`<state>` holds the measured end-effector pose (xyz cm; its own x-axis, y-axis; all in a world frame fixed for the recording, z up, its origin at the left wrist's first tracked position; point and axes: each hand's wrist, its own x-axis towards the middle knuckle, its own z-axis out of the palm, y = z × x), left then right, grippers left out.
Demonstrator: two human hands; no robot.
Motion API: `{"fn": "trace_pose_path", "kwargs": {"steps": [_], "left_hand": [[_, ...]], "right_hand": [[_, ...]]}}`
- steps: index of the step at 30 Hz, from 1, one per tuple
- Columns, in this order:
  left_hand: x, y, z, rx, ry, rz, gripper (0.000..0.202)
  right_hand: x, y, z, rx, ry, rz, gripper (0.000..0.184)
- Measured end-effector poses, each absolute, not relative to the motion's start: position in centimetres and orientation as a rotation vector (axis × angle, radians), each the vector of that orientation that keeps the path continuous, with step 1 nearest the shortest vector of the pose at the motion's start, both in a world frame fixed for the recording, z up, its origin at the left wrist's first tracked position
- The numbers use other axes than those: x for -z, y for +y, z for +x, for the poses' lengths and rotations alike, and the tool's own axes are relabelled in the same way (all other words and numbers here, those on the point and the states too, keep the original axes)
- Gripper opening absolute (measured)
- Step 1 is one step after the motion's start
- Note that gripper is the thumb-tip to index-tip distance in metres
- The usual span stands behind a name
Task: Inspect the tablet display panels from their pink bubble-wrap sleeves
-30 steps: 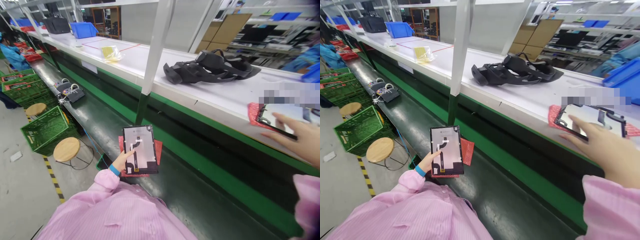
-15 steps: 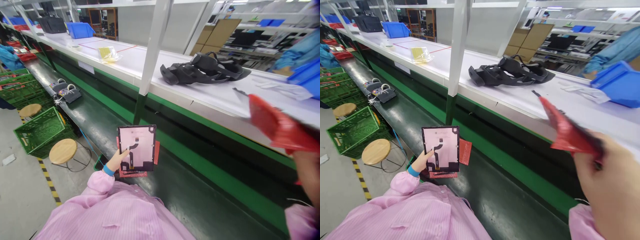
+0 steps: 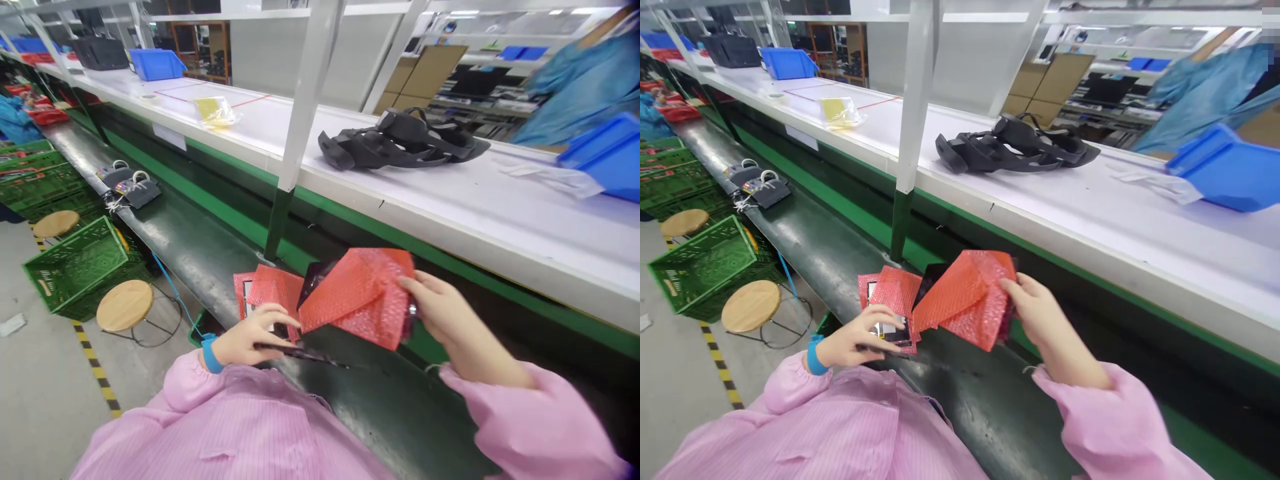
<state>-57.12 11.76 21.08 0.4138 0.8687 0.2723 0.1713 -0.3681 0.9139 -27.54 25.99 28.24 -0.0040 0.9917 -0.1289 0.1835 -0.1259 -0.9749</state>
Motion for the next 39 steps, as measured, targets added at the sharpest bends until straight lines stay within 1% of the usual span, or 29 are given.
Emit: {"fn": "trace_pose_path", "kwargs": {"steps": [2, 5, 7, 9, 12, 14, 17, 19, 21, 23, 24, 26, 28, 29, 33, 39], "left_hand": [[-20.9, 11.7, -56.0, -0.885, 0.834, 2.075, 0.029], [-19.6, 11.6, -54.1, -0.789, 0.901, 2.239, 0.029], [-18.5, 11.7, -53.2, -0.796, 0.996, 2.256, 0.031], [-17.9, 12.1, -52.8, -0.867, 1.116, 2.172, 0.033], [-18.3, 12.5, -53.5, -1.043, 1.216, 1.930, 0.036], [-19.0, 12.6, -54.6, -1.183, 1.183, 1.654, 0.038], [-19.3, 12.4, -56.3, -1.330, 1.146, 1.084, 0.036], [-18.6, 12.0, -56.9, -1.382, 1.177, 0.835, 0.038], [-17.5, 11.6, -57.2, -1.423, 1.212, 0.717, 0.046], [-16.7, 11.4, -57.2, -1.438, 1.215, 0.598, 0.056], [-16.6, 11.3, -57.1, -1.433, 1.205, 0.549, 0.060], [-17.0, 11.3, -56.7, -1.405, 1.163, 0.486, 0.063], [-17.9, 11.5, -56.4, -1.378, 1.115, 0.448, 0.061], [-18.5, 11.7, -56.2, -1.365, 1.092, 0.432, 0.059], [-20.0, 12.6, -55.9, -1.305, 1.022, 0.357, 0.049], [-20.4, 13.4, -55.6, -1.276, 0.980, 0.254, 0.034]], "right_hand": [[-26.4, 26.4, -29.6, -1.352, -1.290, -1.455, 0.008], [-24.7, 26.4, -31.9, -1.467, -1.288, -1.445, 0.014], [-24.6, 26.0, -33.2, -1.529, -1.289, -1.432, 0.019], [-25.2, 25.2, -34.3, -1.605, -1.282, -1.413, 0.029], [-27.2, 23.9, -35.4, -1.754, -1.284, -1.317, 0.054], [-28.8, 23.5, -35.5, -1.842, -1.318, -1.215, 0.061], [-30.7, 24.5, -34.6, -1.865, -1.398, -1.054, 0.051], [-31.1, 25.9, -33.6, -1.735, -1.488, -0.978, 0.044], [-30.4, 27.0, -32.6, -1.517, -1.596, -0.967, 0.041], [-28.7, 27.4, -32.4, -1.417, -1.658, -0.993, 0.046], [-27.6, 27.3, -32.5, -1.467, -1.663, -1.009, 0.049], [-25.2, 26.3, -33.2, -1.720, -1.597, -1.025, 0.053], [-23.0, 24.9, -34.1, -1.966, -1.403, -1.065, 0.049], [-22.0, 24.3, -34.4, -2.028, -1.300, -1.097, 0.043], [-19.1, 23.0, -34.8, -2.024, -1.029, -1.167, 0.028], [-17.4, 22.7, -35.0, -1.923, -0.881, -1.229, 0.021]]}}
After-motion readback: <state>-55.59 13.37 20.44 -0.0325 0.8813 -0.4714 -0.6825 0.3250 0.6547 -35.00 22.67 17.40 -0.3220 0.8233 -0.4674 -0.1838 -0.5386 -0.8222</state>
